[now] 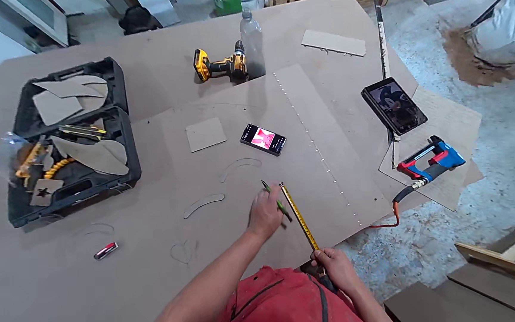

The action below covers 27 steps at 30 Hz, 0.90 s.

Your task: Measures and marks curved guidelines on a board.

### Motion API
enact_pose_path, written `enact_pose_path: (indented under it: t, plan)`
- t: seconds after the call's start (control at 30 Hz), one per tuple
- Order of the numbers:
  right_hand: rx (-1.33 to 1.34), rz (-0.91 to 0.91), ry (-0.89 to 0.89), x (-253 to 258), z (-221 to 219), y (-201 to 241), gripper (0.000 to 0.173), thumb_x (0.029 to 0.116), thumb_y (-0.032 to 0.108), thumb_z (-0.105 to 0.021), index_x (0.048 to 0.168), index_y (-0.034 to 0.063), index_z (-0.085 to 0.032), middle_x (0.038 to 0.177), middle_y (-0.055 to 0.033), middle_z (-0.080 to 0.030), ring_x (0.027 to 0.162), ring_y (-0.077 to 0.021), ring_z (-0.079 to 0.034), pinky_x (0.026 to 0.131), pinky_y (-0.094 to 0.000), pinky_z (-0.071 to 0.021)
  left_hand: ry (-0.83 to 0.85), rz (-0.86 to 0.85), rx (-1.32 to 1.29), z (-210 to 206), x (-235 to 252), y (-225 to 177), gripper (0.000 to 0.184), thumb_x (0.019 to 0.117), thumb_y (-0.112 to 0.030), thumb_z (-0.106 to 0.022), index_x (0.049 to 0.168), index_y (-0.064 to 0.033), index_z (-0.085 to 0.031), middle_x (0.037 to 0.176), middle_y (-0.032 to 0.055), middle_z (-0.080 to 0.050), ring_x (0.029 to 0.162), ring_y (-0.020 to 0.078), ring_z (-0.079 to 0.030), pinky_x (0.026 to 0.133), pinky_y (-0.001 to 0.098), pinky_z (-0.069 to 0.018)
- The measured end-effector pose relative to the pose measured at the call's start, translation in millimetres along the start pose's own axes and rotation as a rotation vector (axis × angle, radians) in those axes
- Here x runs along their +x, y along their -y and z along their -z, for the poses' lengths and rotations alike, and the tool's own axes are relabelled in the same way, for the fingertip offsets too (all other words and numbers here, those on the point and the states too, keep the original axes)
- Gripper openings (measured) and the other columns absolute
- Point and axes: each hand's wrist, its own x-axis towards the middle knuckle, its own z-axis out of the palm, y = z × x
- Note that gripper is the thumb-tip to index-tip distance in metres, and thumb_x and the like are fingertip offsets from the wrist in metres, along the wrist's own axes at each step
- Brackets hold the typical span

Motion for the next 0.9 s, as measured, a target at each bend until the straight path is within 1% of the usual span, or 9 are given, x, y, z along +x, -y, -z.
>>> enact_pose_path:
  t: [0.03,0.1,0.13,0.2,0.33,0.47,0.6,0.8,0.9]
  plan:
    - [-0.028,0.001,-0.028,-1.2,-3.6,2.1,0.036,0.1072,0.038,-0.049,0.096,0.0185,-0.078,0.088,0.0074,-0.079,0.079,-0.0085,-0.073,0.077,-0.0361,-0.0601,-0.017,-0.142,0.014,-8.6,-10.2,7.2,0.046,0.0993,-0.033,-0.062,0.14,-0.0115,-0.06,0.148,0.0078,-0.058,0.125,0.0265,-0.061,0.106,0.0476,-0.0494]
    - [-0.105,-0.007,-0.07,-3.4,-8.0,7.2,0.036,0.1065,0.04,-0.049,0.094,0.0216,-0.078,0.086,0.0099,-0.077,0.077,-0.0068,-0.071,0.076,-0.0366,-0.0582,0.019,-0.335,-0.014,-23.2,-22.5,19.8,0.043,0.1013,-0.034,-0.059,0.139,-0.0131,-0.062,0.157,0.0025,-0.05,0.147,0.0168,-0.043,0.123,0.0443,-0.0358]
    - [-0.136,-0.014,-0.084,-3.5,-9.1,8.5,0.037,0.1061,0.042,-0.049,0.093,0.0228,-0.077,0.085,0.0107,-0.076,0.077,-0.0065,-0.071,0.075,-0.0373,-0.0576,0.046,-0.382,-0.027,-28.1,-24.9,24.7,0.043,0.1026,-0.035,-0.058,0.139,-0.0127,-0.062,0.158,0.0022,-0.048,0.151,0.0151,-0.036,0.126,0.0441,-0.0302]
    - [-0.165,-0.016,-0.095,-2.5,-9.8,8.8,0.037,0.1057,0.043,-0.049,0.092,0.0238,-0.077,0.085,0.0115,-0.076,0.078,-0.0061,-0.071,0.076,-0.0375,-0.0576,0.082,-0.399,-0.019,-31.1,-24.3,29.9,0.046,0.1043,-0.039,-0.055,0.141,-0.0111,-0.061,0.159,0.0028,-0.048,0.153,0.0149,-0.033,0.128,0.0439,-0.0266]
    - [-0.037,-0.021,-0.081,-2.1,-14.0,3.5,0.038,0.1056,0.044,-0.051,0.093,0.0202,-0.078,0.088,0.0081,-0.078,0.082,-0.0083,-0.073,0.079,-0.0362,-0.059,0.084,-0.365,-0.004,-28.3,-15.7,29.8,0.046,0.1047,-0.038,-0.054,0.141,-0.0098,-0.06,0.159,0.001,-0.047,0.152,0.0132,-0.034,0.128,0.0407,-0.0264]
    - [0.137,-0.067,-0.043,-6.9,-20.3,-15.1,0.035,0.1048,0.04,-0.057,0.097,0.0122,-0.076,0.09,-0.0001,-0.078,0.078,-0.0132,-0.072,0.073,-0.0341,-0.059,0.029,-0.317,-0.023,-27.8,-13.2,31.1,0.046,0.1039,-0.036,-0.056,0.139,-0.0074,-0.06,0.16,0.0037,-0.045,0.153,0.0154,-0.032,0.127,0.0411,-0.0282]
    - [0.248,-0.028,-0.042,-7.8,-24.4,-31.5,0.026,0.1046,0.029,-0.059,0.106,0.0079,-0.073,0.097,-0.0054,-0.078,0.076,-0.0165,-0.072,0.07,-0.0339,-0.06,0.033,-0.319,-0.007,-28.6,-13.4,31.5,0.047,0.1049,-0.039,-0.054,0.139,-0.0073,-0.06,0.161,0.0036,-0.045,0.153,0.0154,-0.032,0.127,0.0399,-0.0277]
    - [0.272,0.002,-0.065,-7.4,-26.4,-32.7,0.026,0.1052,0.027,-0.058,0.108,0.0072,-0.075,0.099,-0.0058,-0.078,0.078,-0.0178,-0.073,0.073,-0.0344,-0.0613,0.036,-0.322,-0.004,-30.2,-13.0,31.1,0.052,0.1034,-0.039,-0.056,0.145,-0.0072,-0.056,0.161,0.0048,-0.044,0.153,0.0166,-0.034,0.127,0.0411,-0.0281]
    - [0.247,-0.02,-0.089,-7.8,-28.2,-30.9,0.027,0.1051,0.027,-0.058,0.107,0.0084,-0.076,0.098,-0.0049,-0.078,0.077,-0.0175,-0.073,0.071,-0.0345,-0.061,0.024,-0.328,0.0,-29.5,-13.6,31.0,0.051,0.1036,-0.039,-0.056,0.143,-0.0062,-0.058,0.16,0.0056,-0.045,0.153,0.0172,-0.035,0.126,0.0415,-0.0292]
